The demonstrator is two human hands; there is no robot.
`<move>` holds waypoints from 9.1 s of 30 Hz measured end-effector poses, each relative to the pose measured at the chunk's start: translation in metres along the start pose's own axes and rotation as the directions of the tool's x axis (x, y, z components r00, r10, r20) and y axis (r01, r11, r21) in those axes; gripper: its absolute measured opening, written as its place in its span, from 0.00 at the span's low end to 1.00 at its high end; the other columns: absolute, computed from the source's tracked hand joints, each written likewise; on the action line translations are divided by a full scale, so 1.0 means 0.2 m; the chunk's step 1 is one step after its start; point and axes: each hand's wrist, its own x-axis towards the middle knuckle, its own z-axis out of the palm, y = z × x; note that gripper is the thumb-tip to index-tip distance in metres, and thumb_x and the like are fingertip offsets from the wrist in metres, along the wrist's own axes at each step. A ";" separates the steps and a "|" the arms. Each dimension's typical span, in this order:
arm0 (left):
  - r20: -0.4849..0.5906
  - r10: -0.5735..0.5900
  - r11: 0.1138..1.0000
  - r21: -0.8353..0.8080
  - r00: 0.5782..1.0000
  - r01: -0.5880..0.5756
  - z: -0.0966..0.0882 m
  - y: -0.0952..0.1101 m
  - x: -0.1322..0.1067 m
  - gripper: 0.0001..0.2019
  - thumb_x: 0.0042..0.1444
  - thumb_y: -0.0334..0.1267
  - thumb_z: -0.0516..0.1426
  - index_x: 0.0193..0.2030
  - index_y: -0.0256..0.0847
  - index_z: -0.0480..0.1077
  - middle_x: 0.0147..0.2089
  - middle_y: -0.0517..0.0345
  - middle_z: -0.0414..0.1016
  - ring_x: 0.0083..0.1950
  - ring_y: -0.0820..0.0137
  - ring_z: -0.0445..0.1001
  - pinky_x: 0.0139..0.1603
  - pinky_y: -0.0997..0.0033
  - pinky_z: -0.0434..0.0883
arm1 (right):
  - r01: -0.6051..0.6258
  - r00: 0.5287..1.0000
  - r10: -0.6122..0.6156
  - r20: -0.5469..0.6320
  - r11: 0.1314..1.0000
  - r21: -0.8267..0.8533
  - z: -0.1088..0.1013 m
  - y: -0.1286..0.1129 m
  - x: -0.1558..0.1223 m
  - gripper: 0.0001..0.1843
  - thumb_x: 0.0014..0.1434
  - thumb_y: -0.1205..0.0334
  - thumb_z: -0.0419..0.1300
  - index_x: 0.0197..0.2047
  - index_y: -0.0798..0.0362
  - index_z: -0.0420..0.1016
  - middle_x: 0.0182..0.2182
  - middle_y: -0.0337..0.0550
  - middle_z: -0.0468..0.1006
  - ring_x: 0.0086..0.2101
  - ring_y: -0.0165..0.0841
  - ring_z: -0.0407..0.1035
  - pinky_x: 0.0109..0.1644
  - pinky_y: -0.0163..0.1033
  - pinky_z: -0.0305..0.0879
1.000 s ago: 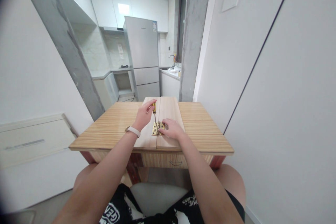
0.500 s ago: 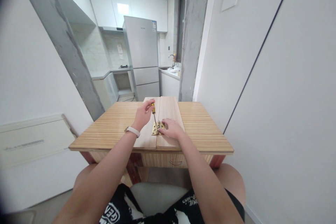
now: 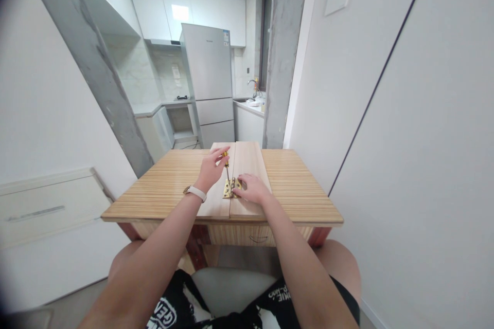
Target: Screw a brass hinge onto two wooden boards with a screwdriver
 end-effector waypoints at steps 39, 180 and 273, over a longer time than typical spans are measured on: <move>0.028 -0.029 0.999 -0.028 0.999 0.029 0.02 -0.05 0.00 0.20 0.70 0.30 0.55 0.65 0.46 0.76 0.58 0.49 0.83 0.57 0.62 0.83 0.60 0.58 0.81 | 0.023 1.000 -0.023 -0.015 1.000 -0.005 0.00 0.00 0.00 0.31 0.64 0.41 0.67 0.64 0.49 0.80 0.65 0.52 0.78 0.64 0.49 0.71 0.71 0.54 0.62; 0.011 0.101 0.990 0.098 0.995 -0.101 -0.01 -0.01 -0.03 0.20 0.72 0.31 0.53 0.67 0.48 0.72 0.62 0.49 0.79 0.60 0.62 0.80 0.62 0.56 0.81 | -0.008 1.000 0.008 -0.011 1.000 0.000 -0.01 -0.02 0.00 0.31 0.64 0.42 0.67 0.64 0.48 0.79 0.65 0.50 0.77 0.64 0.48 0.71 0.72 0.52 0.61; 0.071 0.137 0.979 0.143 0.988 -0.146 -0.02 -0.03 -0.04 0.33 0.68 0.24 0.53 0.77 0.50 0.61 0.64 0.48 0.76 0.60 0.65 0.79 0.60 0.60 0.80 | 0.015 1.000 -0.015 -0.024 1.000 -0.004 0.02 0.01 0.01 0.30 0.64 0.43 0.68 0.63 0.51 0.80 0.63 0.51 0.79 0.63 0.46 0.71 0.71 0.48 0.61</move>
